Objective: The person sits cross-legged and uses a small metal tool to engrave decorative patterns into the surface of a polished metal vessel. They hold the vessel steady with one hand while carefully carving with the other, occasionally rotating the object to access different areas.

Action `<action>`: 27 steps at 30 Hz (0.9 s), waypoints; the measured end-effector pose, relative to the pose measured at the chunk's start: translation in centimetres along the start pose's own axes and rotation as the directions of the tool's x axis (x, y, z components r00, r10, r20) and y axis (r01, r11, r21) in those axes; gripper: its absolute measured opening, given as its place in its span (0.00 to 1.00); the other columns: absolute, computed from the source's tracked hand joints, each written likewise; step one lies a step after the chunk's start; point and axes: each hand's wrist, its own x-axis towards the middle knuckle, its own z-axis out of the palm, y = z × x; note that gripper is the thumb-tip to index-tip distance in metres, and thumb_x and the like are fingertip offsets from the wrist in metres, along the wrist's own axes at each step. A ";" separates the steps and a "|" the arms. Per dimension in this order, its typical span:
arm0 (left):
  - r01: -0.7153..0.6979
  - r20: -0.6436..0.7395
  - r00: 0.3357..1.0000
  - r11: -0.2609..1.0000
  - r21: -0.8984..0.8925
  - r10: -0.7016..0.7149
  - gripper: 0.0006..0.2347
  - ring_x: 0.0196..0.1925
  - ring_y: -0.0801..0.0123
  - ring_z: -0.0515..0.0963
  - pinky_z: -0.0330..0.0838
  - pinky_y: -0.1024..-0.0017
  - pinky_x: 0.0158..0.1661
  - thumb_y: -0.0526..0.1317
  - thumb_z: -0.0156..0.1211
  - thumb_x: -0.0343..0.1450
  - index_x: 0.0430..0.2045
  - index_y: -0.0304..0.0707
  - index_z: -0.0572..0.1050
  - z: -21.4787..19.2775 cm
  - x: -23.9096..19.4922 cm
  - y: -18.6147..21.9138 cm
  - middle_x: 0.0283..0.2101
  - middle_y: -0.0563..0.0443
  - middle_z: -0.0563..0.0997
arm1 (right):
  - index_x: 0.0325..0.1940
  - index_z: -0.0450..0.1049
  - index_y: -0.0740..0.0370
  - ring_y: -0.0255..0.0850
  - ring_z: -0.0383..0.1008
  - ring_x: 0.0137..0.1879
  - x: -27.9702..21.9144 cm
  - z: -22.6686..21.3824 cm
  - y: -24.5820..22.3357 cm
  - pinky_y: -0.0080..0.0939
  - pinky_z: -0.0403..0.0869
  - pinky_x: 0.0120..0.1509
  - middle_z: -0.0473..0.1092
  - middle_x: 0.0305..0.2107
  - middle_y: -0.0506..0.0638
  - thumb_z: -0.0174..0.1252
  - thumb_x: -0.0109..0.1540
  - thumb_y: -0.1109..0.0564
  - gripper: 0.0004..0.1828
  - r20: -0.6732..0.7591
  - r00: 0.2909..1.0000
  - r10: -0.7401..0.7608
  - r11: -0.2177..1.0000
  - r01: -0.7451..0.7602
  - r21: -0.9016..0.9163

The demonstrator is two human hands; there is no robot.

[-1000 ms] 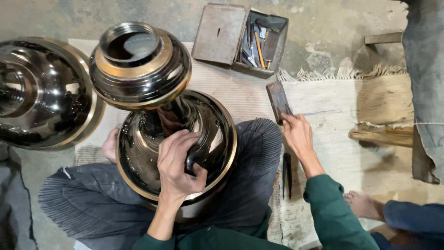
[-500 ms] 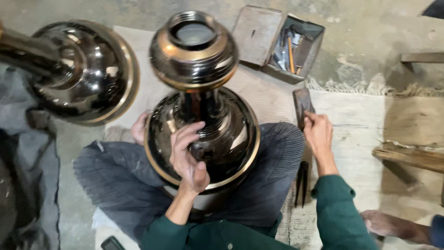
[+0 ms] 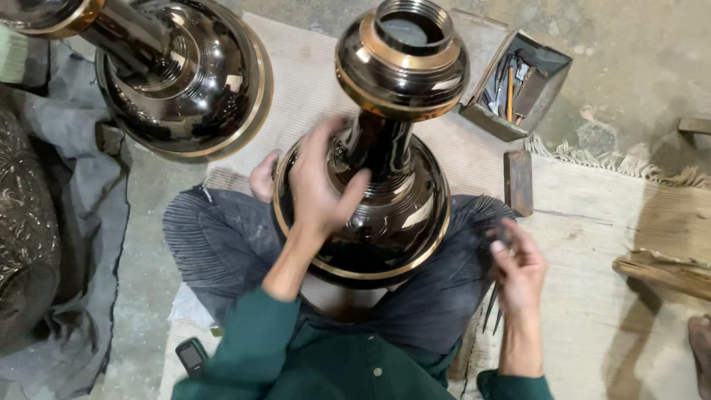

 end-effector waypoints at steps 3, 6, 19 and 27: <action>0.057 0.178 0.984 0.985 -0.163 -0.028 0.38 0.51 0.52 0.82 0.77 0.60 0.53 0.52 0.74 0.62 0.57 0.19 0.64 3.2 5.3 -1.0 0.50 0.36 0.80 | 0.65 0.68 0.69 0.25 0.58 0.19 -2.9 1.9 -1.0 0.25 0.57 0.18 0.76 0.45 0.57 0.54 0.64 0.67 0.23 0.104 0.995 -0.007 0.982 -0.013 0.191; 0.009 0.170 0.985 0.972 -0.233 0.032 0.29 0.43 0.62 0.90 0.82 0.67 0.47 0.54 0.78 0.60 0.46 0.30 0.76 5.5 7.4 -1.4 0.42 0.47 0.87 | 0.67 0.67 0.69 0.26 0.60 0.20 -4.0 2.6 -2.3 0.24 0.59 0.20 0.76 0.47 0.60 0.52 0.66 0.66 0.23 0.179 0.984 -0.026 0.976 -0.014 0.219; -0.133 0.251 0.888 0.738 -0.662 0.385 0.36 0.54 0.54 0.80 0.74 0.61 0.58 0.52 0.81 0.57 0.54 0.32 0.69 7.1 11.3 -6.2 0.51 0.42 0.79 | 0.65 0.72 0.65 0.31 0.69 0.21 -2.6 7.7 -10.0 0.29 0.64 0.23 0.80 0.33 0.57 0.51 0.68 0.59 0.22 0.453 0.876 0.162 0.956 -0.026 -0.292; 0.102 0.278 0.958 0.990 -0.092 -0.073 0.42 0.71 0.45 0.68 0.58 0.51 0.73 0.53 0.71 0.66 0.70 0.29 0.55 0.9 2.4 -1.7 0.67 0.32 0.68 | 0.61 0.76 0.64 0.29 0.65 0.21 -1.2 9.1 -12.7 0.30 0.65 0.25 0.73 0.24 0.46 0.55 0.67 0.62 0.18 0.420 0.897 0.135 0.915 0.050 -0.399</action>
